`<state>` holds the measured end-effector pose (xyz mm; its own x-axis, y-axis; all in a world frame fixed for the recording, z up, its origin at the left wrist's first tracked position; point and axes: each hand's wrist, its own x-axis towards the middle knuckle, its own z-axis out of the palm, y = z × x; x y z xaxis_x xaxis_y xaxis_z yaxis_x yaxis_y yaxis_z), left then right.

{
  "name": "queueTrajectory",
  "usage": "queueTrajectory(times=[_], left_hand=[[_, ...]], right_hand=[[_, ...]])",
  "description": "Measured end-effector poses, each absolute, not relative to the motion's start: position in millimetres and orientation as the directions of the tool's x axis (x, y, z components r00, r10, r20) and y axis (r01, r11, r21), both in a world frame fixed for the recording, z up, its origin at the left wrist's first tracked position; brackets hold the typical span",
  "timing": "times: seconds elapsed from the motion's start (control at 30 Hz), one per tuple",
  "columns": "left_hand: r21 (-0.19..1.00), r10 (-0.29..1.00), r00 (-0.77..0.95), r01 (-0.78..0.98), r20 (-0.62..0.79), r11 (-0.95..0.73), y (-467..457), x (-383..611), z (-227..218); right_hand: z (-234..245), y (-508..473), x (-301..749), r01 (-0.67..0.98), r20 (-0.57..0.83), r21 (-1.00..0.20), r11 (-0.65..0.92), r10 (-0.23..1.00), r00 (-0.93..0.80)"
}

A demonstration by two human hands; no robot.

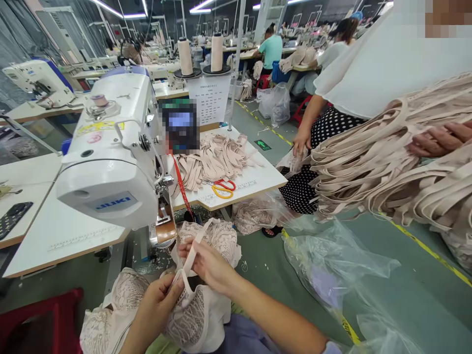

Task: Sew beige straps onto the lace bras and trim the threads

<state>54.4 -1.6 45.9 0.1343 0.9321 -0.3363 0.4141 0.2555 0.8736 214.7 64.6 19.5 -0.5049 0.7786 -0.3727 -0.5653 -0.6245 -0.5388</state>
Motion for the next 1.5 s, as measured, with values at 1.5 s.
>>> queueTrajectory(times=[1.5], left_hand=[[0.748, 0.992, -0.045, 0.661, 0.12, -0.06, 40, 25, 70]], right_hand=[[61, 186, 196, 0.038, 0.023, -0.998, 0.048, 0.87, -0.492]])
